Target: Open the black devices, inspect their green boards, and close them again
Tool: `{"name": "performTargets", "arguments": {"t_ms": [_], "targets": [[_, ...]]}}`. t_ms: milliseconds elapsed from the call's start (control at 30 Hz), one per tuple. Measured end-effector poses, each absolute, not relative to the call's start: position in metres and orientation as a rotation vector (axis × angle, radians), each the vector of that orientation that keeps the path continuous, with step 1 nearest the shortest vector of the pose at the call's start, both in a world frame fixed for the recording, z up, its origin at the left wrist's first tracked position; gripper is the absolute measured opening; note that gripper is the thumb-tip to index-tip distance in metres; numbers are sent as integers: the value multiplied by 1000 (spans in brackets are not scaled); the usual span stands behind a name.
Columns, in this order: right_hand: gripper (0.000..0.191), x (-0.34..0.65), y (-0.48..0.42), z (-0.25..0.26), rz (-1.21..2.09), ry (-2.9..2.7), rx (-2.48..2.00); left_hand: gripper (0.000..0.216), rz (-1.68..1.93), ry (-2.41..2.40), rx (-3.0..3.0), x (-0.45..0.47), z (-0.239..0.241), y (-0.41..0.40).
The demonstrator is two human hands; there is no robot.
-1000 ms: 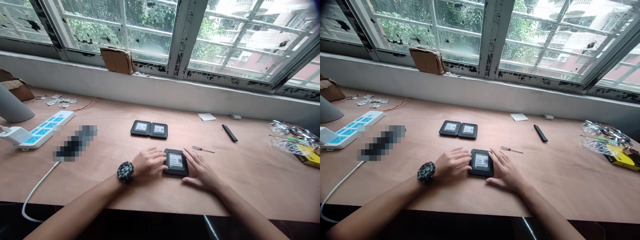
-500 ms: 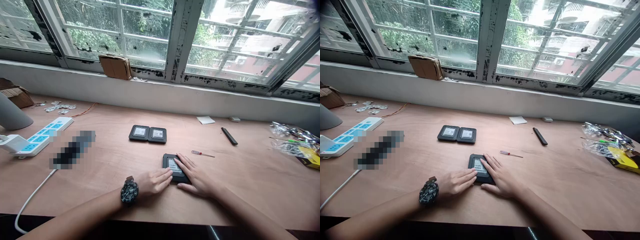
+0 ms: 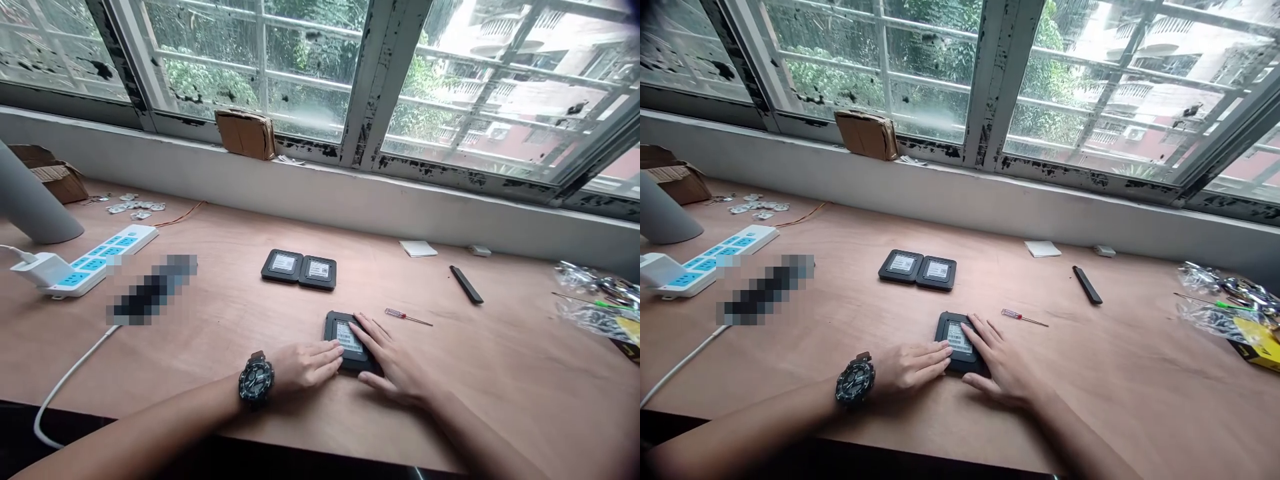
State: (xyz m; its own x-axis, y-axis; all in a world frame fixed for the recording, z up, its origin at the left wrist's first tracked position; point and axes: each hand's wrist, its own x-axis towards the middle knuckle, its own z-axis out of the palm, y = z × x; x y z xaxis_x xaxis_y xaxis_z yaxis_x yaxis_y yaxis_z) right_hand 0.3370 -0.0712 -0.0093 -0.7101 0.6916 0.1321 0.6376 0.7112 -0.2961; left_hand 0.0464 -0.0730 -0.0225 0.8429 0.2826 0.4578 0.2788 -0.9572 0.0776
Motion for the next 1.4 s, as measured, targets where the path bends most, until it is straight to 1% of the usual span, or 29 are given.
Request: {"name": "performTargets", "arguments": {"t_ms": [67, 133, 233, 333, 500, 600, 767, 900, 1000, 1067, 1200, 1400], "targets": [[65, 346, -62, -14, 301, -2522, -1085, 35, 763, 420, 3007, 46, -20, -71], [49, 358, -47, -21, 174, -2271, -1226, 34, 764, 385, 3031, 45, -17, -71], [43, 377, -24, -29, -37, -2082, -1429, 34, 726, 373, 3046, 42, -12, -68], [32, 390, -13, -33, -77, -2113, -1494, 40, 691, 415, 2968, 35, -11, -58], [26, 388, -17, -31, -194, -2080, -1514, 49, 748, 733, 2830, 22, -21, -32], [23, 380, -24, -24, -231, -2004, -1465, 47, 764, 849, 2765, 21, -24, -28], [19, 363, -41, 0, -1, -1773, -1352, 39, 694, 866, 2777, 29, -18, -39], [17, 340, -45, 19, 341, -1444, -1177, 36, 696, 821, 2789, 37, -12, -46], [15, 316, -40, 25, 575, -1314, -985, 34, 749, 806, 2734, 36, -8, -44], [14, 301, -37, 23, 613, -1339, -911, 35, 805, 830, 2664, 32, -7, -38], [12, 286, -33, 9, 564, -1475, -867, 34, 881, 893, 2503, 20, -7, -26], [8, 287, -32, -7, 541, -1564, -883, 28, 842, 929, 2392, 17, -6, -23]]}}
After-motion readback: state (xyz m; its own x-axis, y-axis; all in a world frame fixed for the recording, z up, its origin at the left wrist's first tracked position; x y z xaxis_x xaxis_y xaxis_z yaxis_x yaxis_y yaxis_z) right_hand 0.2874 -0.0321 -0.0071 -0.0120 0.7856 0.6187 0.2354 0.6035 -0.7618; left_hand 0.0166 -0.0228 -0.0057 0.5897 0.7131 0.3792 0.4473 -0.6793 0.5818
